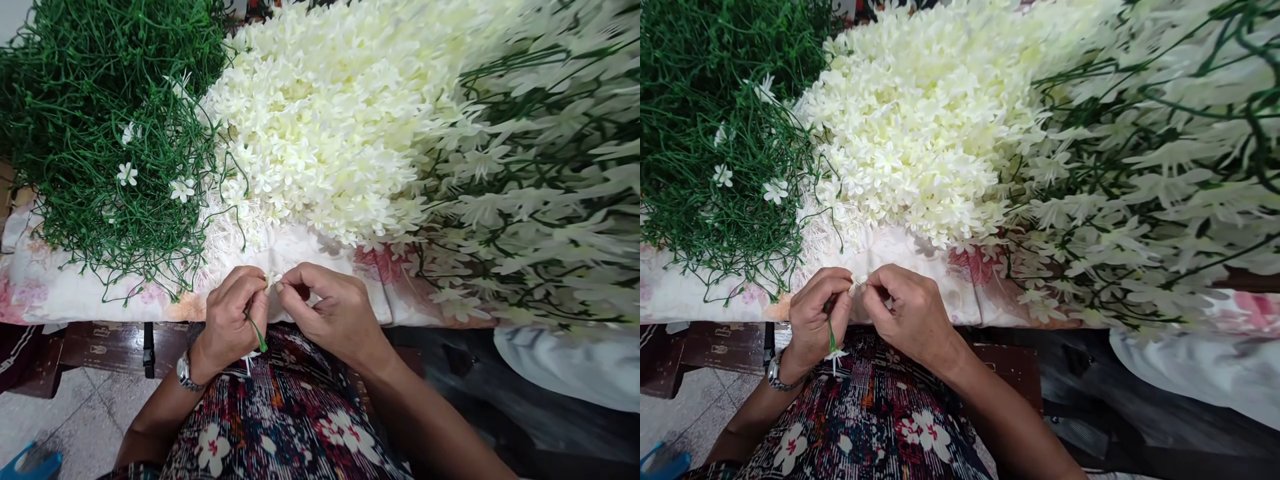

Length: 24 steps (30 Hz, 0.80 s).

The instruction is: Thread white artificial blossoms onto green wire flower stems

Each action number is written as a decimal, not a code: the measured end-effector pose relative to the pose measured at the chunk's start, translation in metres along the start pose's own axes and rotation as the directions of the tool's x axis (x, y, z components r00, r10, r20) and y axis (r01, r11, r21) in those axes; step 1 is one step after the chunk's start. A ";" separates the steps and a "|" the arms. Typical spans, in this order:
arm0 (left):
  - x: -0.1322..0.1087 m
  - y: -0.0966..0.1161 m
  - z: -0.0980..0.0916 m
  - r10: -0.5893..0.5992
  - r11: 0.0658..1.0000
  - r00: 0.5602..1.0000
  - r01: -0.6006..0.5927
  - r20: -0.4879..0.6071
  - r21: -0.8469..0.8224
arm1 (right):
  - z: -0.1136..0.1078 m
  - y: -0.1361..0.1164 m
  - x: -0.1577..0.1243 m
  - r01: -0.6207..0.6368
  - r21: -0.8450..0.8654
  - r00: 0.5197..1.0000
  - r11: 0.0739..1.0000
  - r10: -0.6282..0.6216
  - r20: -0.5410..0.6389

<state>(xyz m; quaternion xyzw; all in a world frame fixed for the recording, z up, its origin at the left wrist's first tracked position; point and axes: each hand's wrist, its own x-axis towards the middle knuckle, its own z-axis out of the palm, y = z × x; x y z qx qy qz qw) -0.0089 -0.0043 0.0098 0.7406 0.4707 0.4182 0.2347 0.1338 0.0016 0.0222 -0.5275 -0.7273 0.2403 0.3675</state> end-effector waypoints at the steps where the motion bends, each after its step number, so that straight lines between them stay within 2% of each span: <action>1: 0.000 0.000 -0.001 -0.002 1.000 1.000 0.003 0.005 -0.017 | 0.000 0.000 0.000 0.027 -0.010 0.999 1.000 -0.027 -0.019; 5: 0.000 -0.001 -0.003 -0.063 0.987 0.998 0.066 0.022 -0.147 | 0.004 0.003 -0.003 0.136 -0.082 0.987 0.987 -0.142 -0.073; 8: 0.000 -0.002 -0.003 -0.177 0.933 0.982 0.187 0.059 -0.307 | 0.006 0.005 -0.005 0.165 -0.108 0.982 0.980 -0.173 -0.071; 14: 0.000 -0.006 -0.001 -0.434 0.640 0.892 0.403 0.125 -0.655 | 0.005 0.003 -0.006 0.188 -0.037 0.977 0.982 -0.190 -0.092; 19: 0.004 -0.003 -0.003 -0.551 0.418 0.803 0.502 0.228 -0.757 | 0.006 0.001 -0.006 0.236 -0.125 0.962 0.964 -0.250 -0.113; 24: 0.006 0.002 -0.003 -0.585 0.290 0.754 0.538 0.299 -0.792 | 0.004 0.000 -0.005 0.252 -0.153 0.948 0.956 -0.276 -0.161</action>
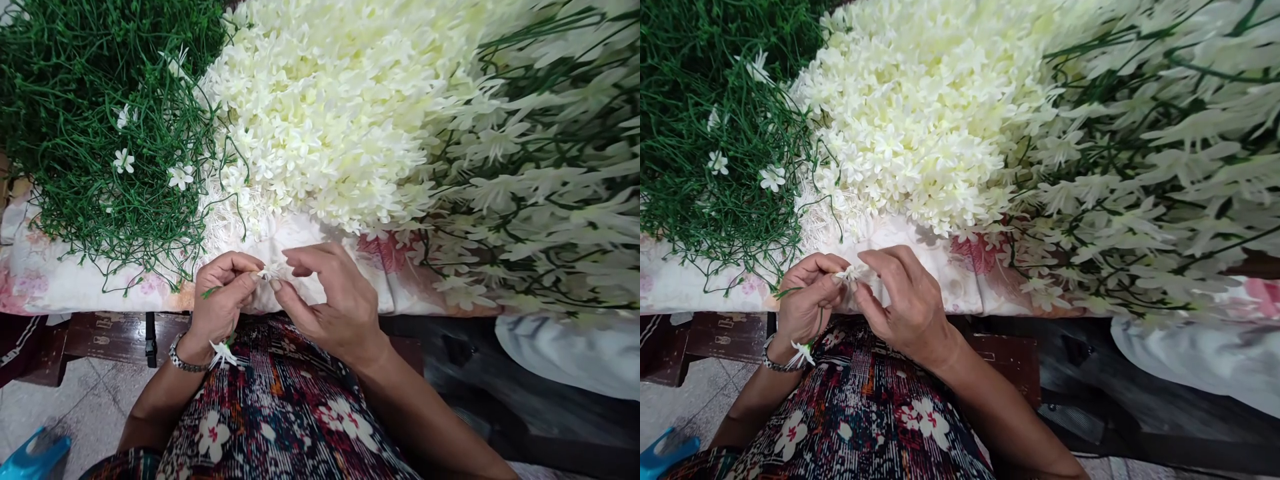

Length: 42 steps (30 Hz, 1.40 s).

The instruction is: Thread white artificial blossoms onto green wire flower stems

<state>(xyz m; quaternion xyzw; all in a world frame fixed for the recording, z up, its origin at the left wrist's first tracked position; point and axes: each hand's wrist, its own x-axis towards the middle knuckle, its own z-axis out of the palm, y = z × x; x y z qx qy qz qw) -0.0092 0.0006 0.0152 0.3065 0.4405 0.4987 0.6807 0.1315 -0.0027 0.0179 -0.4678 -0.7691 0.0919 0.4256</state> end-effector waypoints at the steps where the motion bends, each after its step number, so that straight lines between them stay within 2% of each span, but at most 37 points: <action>1: 0.000 0.000 0.001 -0.005 1.000 1.000 0.005 0.006 -0.010 | 0.000 0.001 0.000 -0.012 0.013 1.000 1.000 0.012 0.007; 5: 0.000 -0.002 0.001 0.012 1.000 0.999 -0.013 0.048 0.002 | -0.001 0.004 0.000 -0.047 0.105 0.997 0.993 0.040 0.066; 13: -0.005 -0.007 0.000 0.107 0.965 0.990 -0.126 0.096 0.230 | -0.007 0.007 -0.003 -0.101 0.149 0.993 0.984 0.090 0.079; 16: -0.006 -0.002 0.002 0.090 0.919 0.990 -0.123 0.105 0.375 | -0.016 0.008 -0.002 -0.171 0.213 0.985 0.962 0.159 0.073; 18: -0.005 0.002 0.005 0.108 0.849 0.988 -0.149 0.109 0.507 | -0.022 0.006 -0.001 -0.205 0.317 0.978 0.926 0.178 0.113; 20: -0.004 0.003 0.008 0.154 0.758 0.980 -0.198 0.124 0.622 | -0.029 0.000 0.001 -0.177 0.427 0.977 0.886 0.106 0.185; 23: -0.002 0.000 0.009 0.192 0.654 0.967 -0.254 0.168 0.713 | -0.032 -0.010 0.004 -0.024 0.498 0.965 0.867 -0.109 0.237; 26: -0.001 -0.002 0.010 0.192 0.616 0.955 -0.298 0.228 0.729 | -0.029 -0.016 0.004 0.116 0.440 0.950 0.890 -0.229 0.213; 28: -0.001 -0.002 0.010 0.168 0.607 0.935 -0.347 0.312 0.715 | -0.026 -0.014 0.003 0.137 0.388 0.954 0.912 -0.227 0.197; 31: -0.004 0.001 0.011 0.174 0.616 0.900 -0.417 0.400 0.668 | -0.024 -0.008 0.001 0.101 0.342 0.973 0.934 -0.165 0.162; 36: -0.010 -0.002 0.012 0.287 0.653 0.884 -0.462 0.368 0.600 | -0.025 0.002 -0.001 0.019 0.361 0.995 0.932 -0.055 0.089; 42: -0.007 -0.006 0.010 0.326 0.679 0.870 -0.488 0.370 0.548 | -0.023 0.002 -0.003 0.008 0.391 0.995 0.920 -0.046 0.087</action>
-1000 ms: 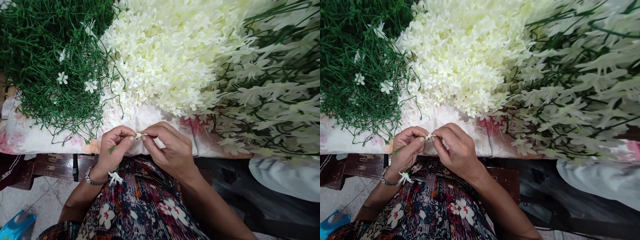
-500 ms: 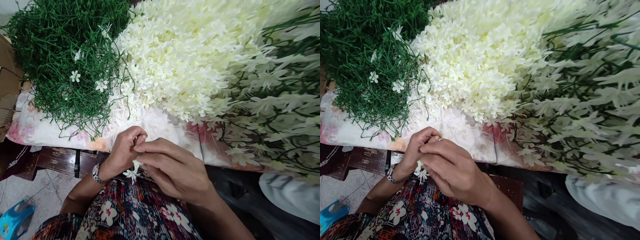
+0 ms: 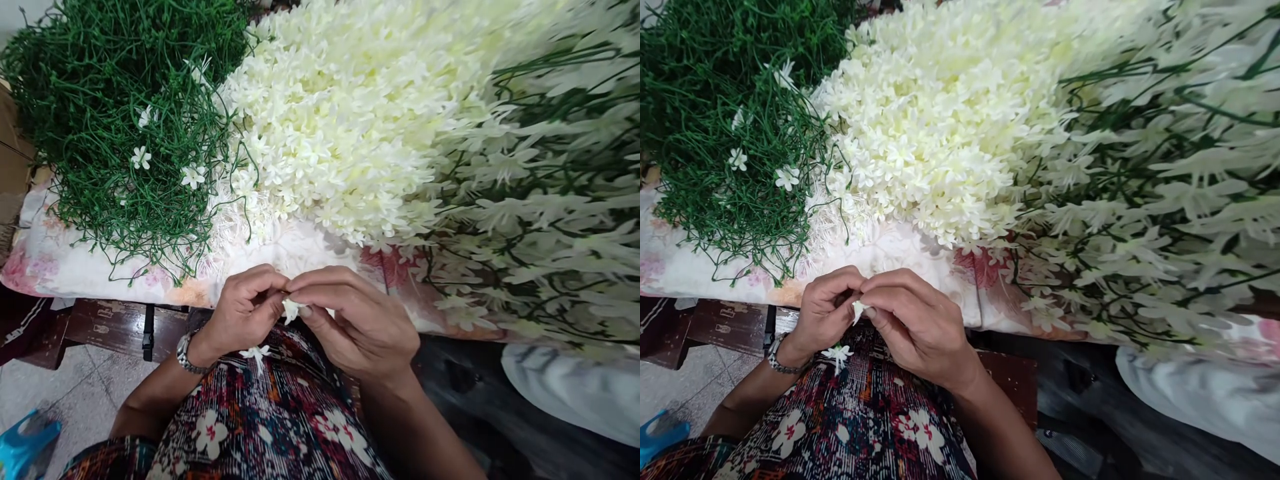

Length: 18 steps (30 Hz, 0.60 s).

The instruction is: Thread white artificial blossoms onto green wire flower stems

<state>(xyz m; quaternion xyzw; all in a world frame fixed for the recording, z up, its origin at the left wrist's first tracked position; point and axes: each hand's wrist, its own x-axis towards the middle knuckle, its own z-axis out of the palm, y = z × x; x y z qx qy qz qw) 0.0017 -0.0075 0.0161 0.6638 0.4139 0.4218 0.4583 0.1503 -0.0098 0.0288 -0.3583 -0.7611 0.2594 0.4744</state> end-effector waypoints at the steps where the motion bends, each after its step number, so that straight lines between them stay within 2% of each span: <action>1: 0.000 0.000 0.000 0.013 1.000 1.000 -0.013 -0.003 -0.027 | 0.000 0.000 0.000 0.000 0.006 1.000 1.000 0.000 -0.003; 5: 0.000 0.000 -0.002 0.002 0.994 0.999 -0.007 -0.052 -0.106 | -0.003 0.000 -0.001 -0.005 0.039 1.000 0.999 0.005 0.006; 9: -0.002 0.000 -0.006 -0.073 0.979 0.996 0.061 -0.059 -0.195 | -0.006 0.002 -0.002 -0.024 0.056 0.992 0.998 0.031 -0.126; 11: -0.004 -0.001 -0.008 -0.078 0.971 0.995 0.063 -0.054 -0.232 | -0.008 0.002 -0.002 -0.038 0.032 0.988 0.999 0.043 -0.147; 15: -0.006 -0.003 -0.011 -0.037 0.975 0.999 0.029 -0.032 -0.218 | -0.010 -0.002 0.000 -0.064 0.009 0.996 0.998 0.065 -0.060; 18: -0.006 -0.003 -0.012 0.039 0.990 0.999 -0.042 -0.027 -0.138 | -0.011 -0.004 0.001 -0.042 -0.019 0.999 0.999 0.042 0.011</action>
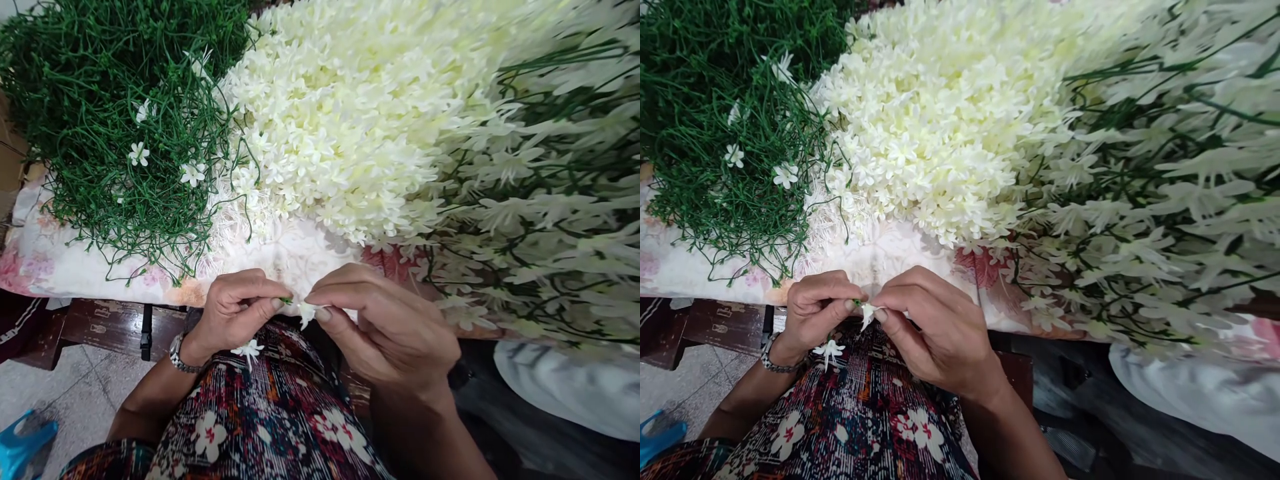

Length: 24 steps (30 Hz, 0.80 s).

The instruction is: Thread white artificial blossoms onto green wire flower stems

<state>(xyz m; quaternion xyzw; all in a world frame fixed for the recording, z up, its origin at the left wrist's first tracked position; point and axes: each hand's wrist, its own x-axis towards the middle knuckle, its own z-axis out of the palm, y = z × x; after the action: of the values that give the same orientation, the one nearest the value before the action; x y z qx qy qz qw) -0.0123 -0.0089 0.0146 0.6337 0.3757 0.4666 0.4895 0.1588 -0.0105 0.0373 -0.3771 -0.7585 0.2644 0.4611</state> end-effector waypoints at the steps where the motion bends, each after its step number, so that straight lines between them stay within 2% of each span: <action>1: 0.000 0.000 0.000 0.027 0.999 1.000 -0.027 0.006 0.033 | 0.000 0.000 0.000 0.010 -0.018 1.000 1.000 -0.009 0.022; 7: 0.001 -0.002 -0.001 0.189 0.947 0.981 -0.195 0.049 0.255 | -0.004 -0.001 0.000 0.079 -0.136 0.991 0.988 -0.063 0.116; 12: 0.001 0.000 -0.002 0.218 0.886 0.972 -0.235 0.089 0.401 | -0.005 -0.003 -0.002 0.123 -0.289 0.987 0.949 -0.086 0.138; 17: 0.001 0.000 -0.001 0.234 0.870 0.966 -0.260 0.112 0.420 | 0.001 -0.002 -0.008 0.181 -0.390 0.983 0.903 -0.153 0.102; 24: 0.002 0.000 0.000 0.220 0.888 0.968 -0.250 0.119 0.386 | 0.007 0.004 -0.016 0.268 -0.407 0.962 0.873 -0.268 0.059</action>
<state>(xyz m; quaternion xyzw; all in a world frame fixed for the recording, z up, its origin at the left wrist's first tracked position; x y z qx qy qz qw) -0.0119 -0.0072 0.0150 0.7770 0.3653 0.4131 0.3037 0.1583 -0.0222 0.0234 -0.3568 -0.8420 0.0324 0.4034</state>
